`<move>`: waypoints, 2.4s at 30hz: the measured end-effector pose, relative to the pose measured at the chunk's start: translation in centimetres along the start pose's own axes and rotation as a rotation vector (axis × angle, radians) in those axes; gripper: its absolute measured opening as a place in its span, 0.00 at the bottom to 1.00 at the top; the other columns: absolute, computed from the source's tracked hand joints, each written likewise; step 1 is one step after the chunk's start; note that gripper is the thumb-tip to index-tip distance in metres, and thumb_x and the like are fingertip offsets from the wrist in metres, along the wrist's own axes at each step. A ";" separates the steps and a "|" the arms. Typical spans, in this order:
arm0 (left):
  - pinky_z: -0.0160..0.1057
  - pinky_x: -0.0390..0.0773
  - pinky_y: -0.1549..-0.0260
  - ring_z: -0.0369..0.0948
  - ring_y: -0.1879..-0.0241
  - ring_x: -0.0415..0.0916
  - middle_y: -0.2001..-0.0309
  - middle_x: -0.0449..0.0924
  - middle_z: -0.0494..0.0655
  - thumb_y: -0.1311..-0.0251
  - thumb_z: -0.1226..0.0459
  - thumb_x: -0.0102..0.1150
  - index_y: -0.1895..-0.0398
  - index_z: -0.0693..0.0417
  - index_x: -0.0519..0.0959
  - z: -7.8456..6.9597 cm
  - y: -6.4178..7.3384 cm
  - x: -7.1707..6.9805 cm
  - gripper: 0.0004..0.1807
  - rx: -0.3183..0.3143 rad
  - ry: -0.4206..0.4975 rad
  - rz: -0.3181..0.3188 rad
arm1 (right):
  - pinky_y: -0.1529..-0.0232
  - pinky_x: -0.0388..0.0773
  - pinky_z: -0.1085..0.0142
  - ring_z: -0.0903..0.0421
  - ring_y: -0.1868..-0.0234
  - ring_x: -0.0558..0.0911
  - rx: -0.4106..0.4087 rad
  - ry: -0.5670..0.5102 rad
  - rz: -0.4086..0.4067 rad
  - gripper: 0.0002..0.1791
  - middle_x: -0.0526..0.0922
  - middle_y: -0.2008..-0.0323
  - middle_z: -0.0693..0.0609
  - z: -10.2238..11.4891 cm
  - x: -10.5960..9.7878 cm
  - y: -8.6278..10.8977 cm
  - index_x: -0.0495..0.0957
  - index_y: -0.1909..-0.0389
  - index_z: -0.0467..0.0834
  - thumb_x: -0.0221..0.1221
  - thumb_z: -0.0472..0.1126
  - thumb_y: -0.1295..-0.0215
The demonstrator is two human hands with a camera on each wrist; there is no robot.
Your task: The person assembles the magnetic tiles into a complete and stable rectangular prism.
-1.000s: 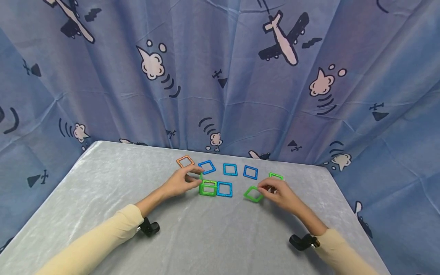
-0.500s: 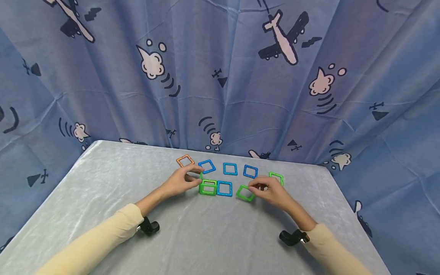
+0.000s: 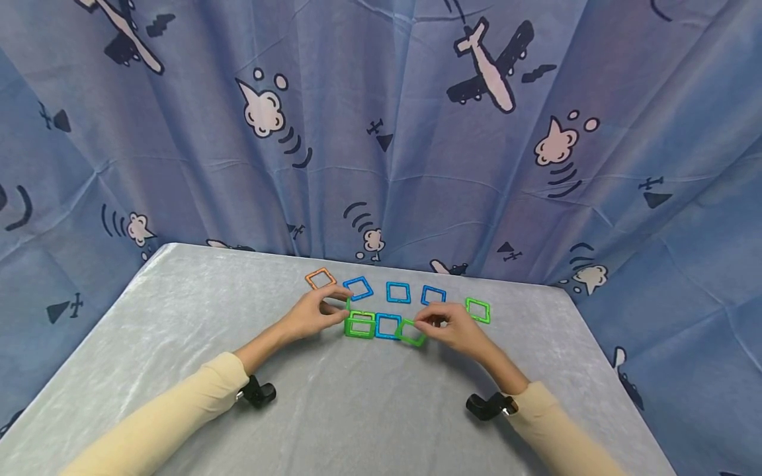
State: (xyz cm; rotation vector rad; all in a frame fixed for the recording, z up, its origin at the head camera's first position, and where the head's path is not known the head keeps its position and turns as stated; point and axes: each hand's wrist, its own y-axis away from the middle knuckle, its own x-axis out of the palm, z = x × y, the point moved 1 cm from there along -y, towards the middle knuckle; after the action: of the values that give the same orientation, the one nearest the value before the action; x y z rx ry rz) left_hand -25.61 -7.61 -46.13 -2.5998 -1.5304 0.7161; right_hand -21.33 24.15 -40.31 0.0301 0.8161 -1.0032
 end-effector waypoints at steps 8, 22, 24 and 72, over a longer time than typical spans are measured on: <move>0.47 0.82 0.53 0.53 0.54 0.84 0.41 0.76 0.68 0.32 0.70 0.64 0.37 0.68 0.74 -0.1 0.0 0.0 0.23 0.003 0.006 -0.001 | 0.70 0.76 0.62 0.49 0.70 0.78 -0.014 -0.044 0.021 0.05 0.84 0.69 0.43 0.0 0.6 -0.9 0.86 0.63 0.32 0.64 0.23 0.36; 0.46 0.82 0.54 0.53 0.54 0.84 0.41 0.76 0.67 0.32 0.69 0.64 0.37 0.67 0.75 0.1 -0.1 0.1 0.23 -0.007 -0.002 -0.004 | 0.67 0.76 0.60 0.52 0.68 0.77 0.033 -0.046 0.070 0.04 0.85 0.66 0.43 0.4 1.5 -2.0 0.86 0.61 0.31 0.64 0.26 0.34; 0.46 0.82 0.53 0.53 0.53 0.84 0.41 0.76 0.67 0.32 0.69 0.64 0.37 0.67 0.75 0.0 -0.1 0.1 0.23 -0.006 -0.002 -0.004 | 0.68 0.75 0.60 0.53 0.68 0.76 0.023 -0.048 0.076 0.04 0.85 0.66 0.43 0.2 1.6 -2.1 0.86 0.61 0.31 0.64 0.25 0.33; 0.46 0.81 0.55 0.53 0.52 0.83 0.41 0.76 0.67 0.31 0.68 0.63 0.35 0.66 0.74 -0.1 0.0 0.2 0.23 -0.021 -0.007 -0.005 | 0.69 0.75 0.60 0.48 0.69 0.77 0.027 -0.044 0.070 0.04 0.84 0.68 0.44 -0.1 2.8 -2.8 0.86 0.61 0.31 0.67 0.26 0.36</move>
State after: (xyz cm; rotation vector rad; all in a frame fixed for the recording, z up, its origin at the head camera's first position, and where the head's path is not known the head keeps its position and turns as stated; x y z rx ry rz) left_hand -25.51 -7.41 -46.08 -2.6103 -1.5538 0.7136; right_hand -22.77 20.53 -41.22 0.0595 0.7564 -0.9458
